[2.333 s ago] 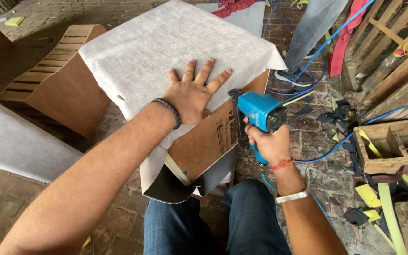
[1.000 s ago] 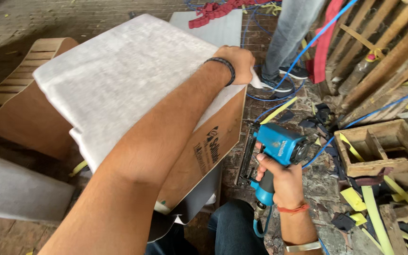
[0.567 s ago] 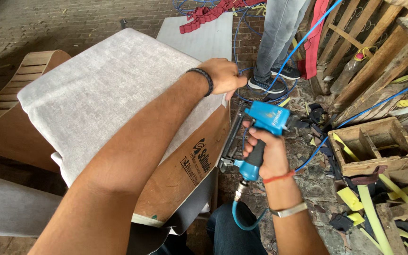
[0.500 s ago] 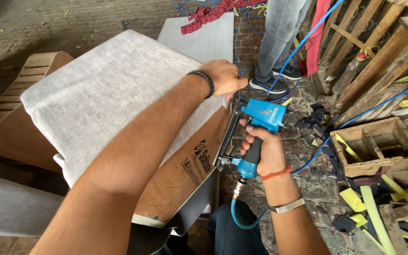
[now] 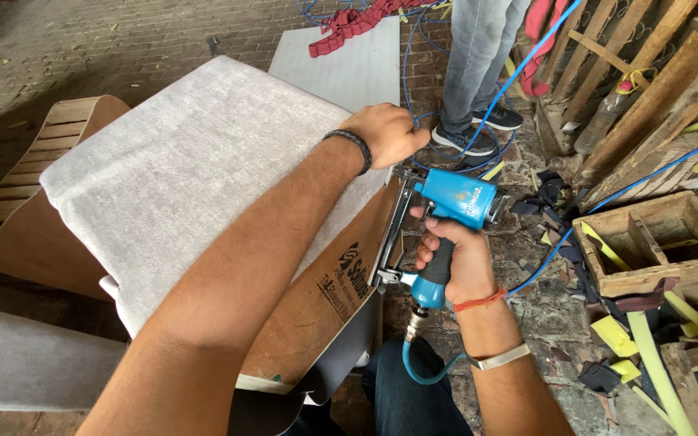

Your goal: The person stretches a gray fabric cover over a foam-padded wooden furniture panel on a workbench, then uses a pneumatic nail gun to staple the fabric to the frame. They flip and reposition the panel between sides, pull the fabric taut by hand, and press the cover down to seat it.

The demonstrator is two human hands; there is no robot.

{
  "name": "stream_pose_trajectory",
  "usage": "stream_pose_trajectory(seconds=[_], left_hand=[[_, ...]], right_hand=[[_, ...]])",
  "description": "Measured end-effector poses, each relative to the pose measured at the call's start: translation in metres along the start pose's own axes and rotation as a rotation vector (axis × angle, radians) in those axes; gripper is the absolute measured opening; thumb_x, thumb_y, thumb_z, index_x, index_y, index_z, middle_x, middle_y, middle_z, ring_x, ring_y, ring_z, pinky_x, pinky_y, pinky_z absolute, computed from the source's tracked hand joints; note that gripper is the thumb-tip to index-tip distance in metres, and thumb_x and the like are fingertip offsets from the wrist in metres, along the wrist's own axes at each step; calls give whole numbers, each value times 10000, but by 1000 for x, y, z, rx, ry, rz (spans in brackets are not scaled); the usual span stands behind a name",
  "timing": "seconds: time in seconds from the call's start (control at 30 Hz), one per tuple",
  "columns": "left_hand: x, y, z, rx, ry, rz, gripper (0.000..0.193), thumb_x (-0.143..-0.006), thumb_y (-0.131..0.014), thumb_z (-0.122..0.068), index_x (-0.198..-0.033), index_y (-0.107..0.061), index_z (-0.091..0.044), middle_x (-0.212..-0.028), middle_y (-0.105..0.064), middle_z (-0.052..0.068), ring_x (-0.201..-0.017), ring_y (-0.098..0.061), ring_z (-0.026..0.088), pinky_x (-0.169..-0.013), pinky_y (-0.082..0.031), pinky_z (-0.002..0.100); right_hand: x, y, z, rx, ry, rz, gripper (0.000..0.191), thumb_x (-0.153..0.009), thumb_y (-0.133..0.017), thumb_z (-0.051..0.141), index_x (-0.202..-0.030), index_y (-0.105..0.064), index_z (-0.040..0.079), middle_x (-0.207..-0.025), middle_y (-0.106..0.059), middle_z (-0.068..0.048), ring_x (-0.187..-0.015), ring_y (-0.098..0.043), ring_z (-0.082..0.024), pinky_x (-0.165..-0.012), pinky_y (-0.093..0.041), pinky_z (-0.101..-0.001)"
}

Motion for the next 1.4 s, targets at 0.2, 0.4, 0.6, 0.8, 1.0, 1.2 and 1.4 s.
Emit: stream_pose_trajectory(seconds=[0.2, 0.4, 0.6, 0.8, 1.0, 1.2, 1.4], left_hand=[[-5, -2, 10, 79, -93, -121, 369, -971, -422, -363, -946, -670, -92, -1055, -700, 205, -1043, -626, 423, -888, -503, 526], [-20, -8, 26, 127, -173, -317, 290, -957, -446, -275, -901, -644, -70, -961, -677, 259, -932, -615, 466, -803, -490, 548], [-32, 4, 65, 710, -74, -448, 435, -960, -387, -325, -697, -600, -52, -725, -687, 220, -750, -671, 399, -773, -524, 489], [-5, 24, 83, 787, 174, -567, 397, -861, -497, -356, -634, -718, -116, -743, -729, 154, -772, -685, 337, -749, -524, 409], [65, 7, -14, 156, 200, -472, 379, -774, -679, -300, -1101, -707, -111, -1255, -665, 188, -1254, -563, 353, -1083, -386, 480], [156, -16, -73, -196, 165, -635, 487, -690, -743, -317, -1110, -721, -72, -1501, -486, 238, -1424, -405, 403, -1184, -258, 529], [279, -117, -71, 625, 216, -397, 413, -823, -756, -270, -1208, -712, -127, -1334, -620, 216, -1281, -541, 423, -1064, -439, 496]], right_hand=[[3, -6, 7, 109, -6, -16, 261, -827, -650, 93, -1032, -698, -61, -610, -522, -19, -512, -531, -158, -488, -463, -329], [12, -11, 9, 188, 3, -29, 235, -822, -663, 87, -1005, -714, -50, -596, -522, -23, -490, -520, -153, -473, -467, -325], [20, -2, -3, 342, -8, -8, 265, -823, -719, 134, -1057, -739, 11, -618, -569, -19, -493, -543, -132, -463, -473, -317], [57, 40, -50, 948, -47, 127, 374, -835, -793, 230, -1086, -725, -40, -827, -725, -94, -700, -669, -202, -620, -539, -376], [112, 67, -97, 1697, -24, 179, 640, -772, -834, 280, -1364, -617, 170, -1211, -705, -153, -1144, -670, -334, -962, -532, -388], [160, 91, -131, 1923, -182, 227, 787, -762, -821, 291, -1494, -532, 294, -1305, -641, -89, -1203, -606, -320, -977, -507, -420], [197, 102, -140, 1705, 166, 230, 707, -713, -828, 226, -1382, -598, 200, -1192, -678, -122, -1097, -630, -361, -910, -524, -433]])
Point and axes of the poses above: each hand's wrist, its own x-axis away from the middle knuckle, its own y-axis out of the back of the hand, z = x × y, the point moved 5 cm from there along -x, towards the middle knuckle
